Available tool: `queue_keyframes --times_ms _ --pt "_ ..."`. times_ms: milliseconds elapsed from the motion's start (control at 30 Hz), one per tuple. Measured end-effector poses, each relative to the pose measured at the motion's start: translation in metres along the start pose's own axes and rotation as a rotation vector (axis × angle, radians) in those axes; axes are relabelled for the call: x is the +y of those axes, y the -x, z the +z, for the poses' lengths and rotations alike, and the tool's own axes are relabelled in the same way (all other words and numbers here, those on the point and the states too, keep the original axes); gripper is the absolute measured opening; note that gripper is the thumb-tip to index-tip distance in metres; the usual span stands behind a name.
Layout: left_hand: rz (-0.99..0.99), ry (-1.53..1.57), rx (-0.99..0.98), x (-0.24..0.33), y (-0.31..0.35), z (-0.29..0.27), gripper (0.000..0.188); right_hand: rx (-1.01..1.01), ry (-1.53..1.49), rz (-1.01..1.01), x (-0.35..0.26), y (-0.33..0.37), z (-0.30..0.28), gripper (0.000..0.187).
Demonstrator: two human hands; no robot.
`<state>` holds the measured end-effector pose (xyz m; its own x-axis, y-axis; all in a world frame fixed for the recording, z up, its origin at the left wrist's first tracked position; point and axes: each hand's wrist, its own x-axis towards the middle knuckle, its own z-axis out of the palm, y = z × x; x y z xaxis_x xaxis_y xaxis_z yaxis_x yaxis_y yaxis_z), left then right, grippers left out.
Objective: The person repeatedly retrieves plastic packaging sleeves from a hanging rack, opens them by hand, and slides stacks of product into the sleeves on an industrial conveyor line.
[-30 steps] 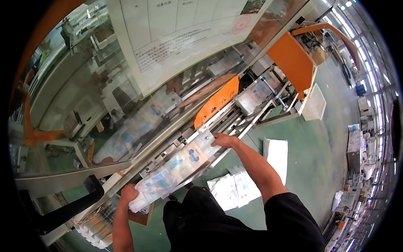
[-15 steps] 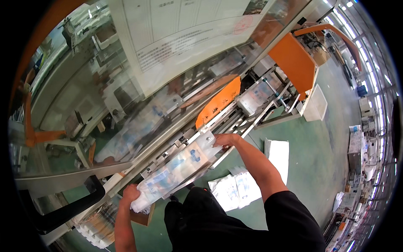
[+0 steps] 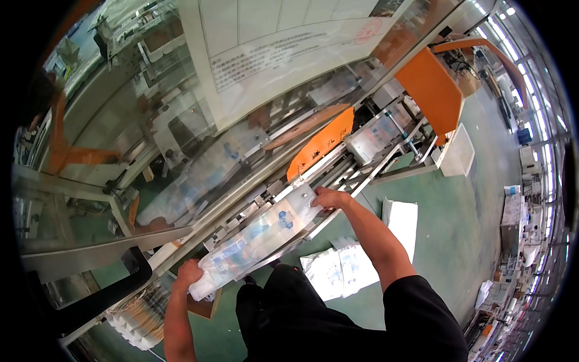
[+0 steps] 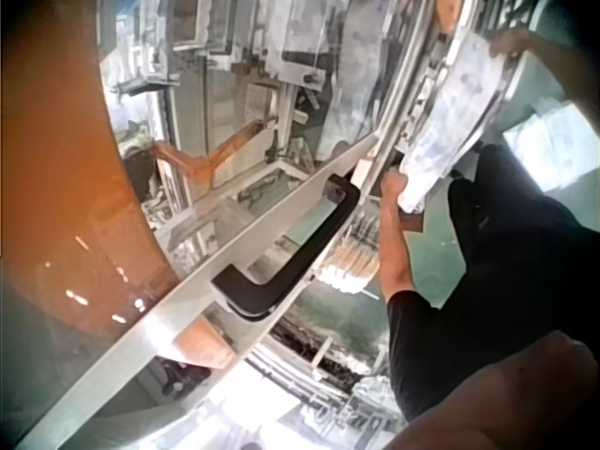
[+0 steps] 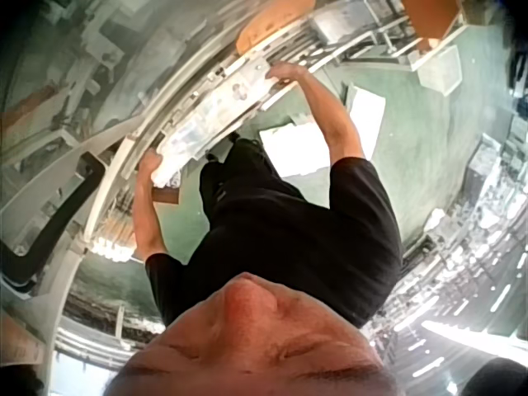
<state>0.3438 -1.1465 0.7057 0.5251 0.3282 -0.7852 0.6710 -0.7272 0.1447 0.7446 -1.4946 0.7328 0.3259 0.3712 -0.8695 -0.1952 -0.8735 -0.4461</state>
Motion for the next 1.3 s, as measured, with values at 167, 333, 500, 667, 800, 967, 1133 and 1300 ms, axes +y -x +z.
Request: queue_keyframes --times_ms 167,333,500,667,800,967,1133,1300 --pt "-0.003 -0.014 0.003 -0.001 -0.003 0.000 0.039 -0.017 0.095 -0.044 0.007 -0.013 -0.008 0.038" --pt "-0.005 -0.002 -0.010 -0.004 -0.003 -0.002 0.039 0.027 0.100 -0.069 0.012 -0.017 -0.011 0.033" --pt "-0.014 0.020 0.004 -0.007 0.003 -0.004 0.040 0.159 0.128 -0.150 -0.001 -0.002 0.003 0.027" --pt "-0.011 0.031 0.048 -0.012 -0.004 0.010 0.041 0.273 0.286 -0.232 0.011 -0.011 0.011 0.027" --pt "-0.031 0.017 0.049 -0.016 -0.019 0.025 0.038 0.289 0.326 -0.139 0.012 -0.019 0.009 0.029" --pt "-0.006 0.027 0.050 0.021 -0.034 0.007 0.036 0.289 0.549 -0.021 0.028 -0.056 -0.014 0.029" --pt "-0.072 0.007 0.216 -0.120 0.000 0.098 0.032 0.423 0.953 -0.534 -0.082 -0.163 0.080 0.029" --pt "-0.001 0.236 0.186 -0.071 -0.007 0.091 0.031 0.570 0.806 -0.542 -0.150 -0.117 0.074 0.030"
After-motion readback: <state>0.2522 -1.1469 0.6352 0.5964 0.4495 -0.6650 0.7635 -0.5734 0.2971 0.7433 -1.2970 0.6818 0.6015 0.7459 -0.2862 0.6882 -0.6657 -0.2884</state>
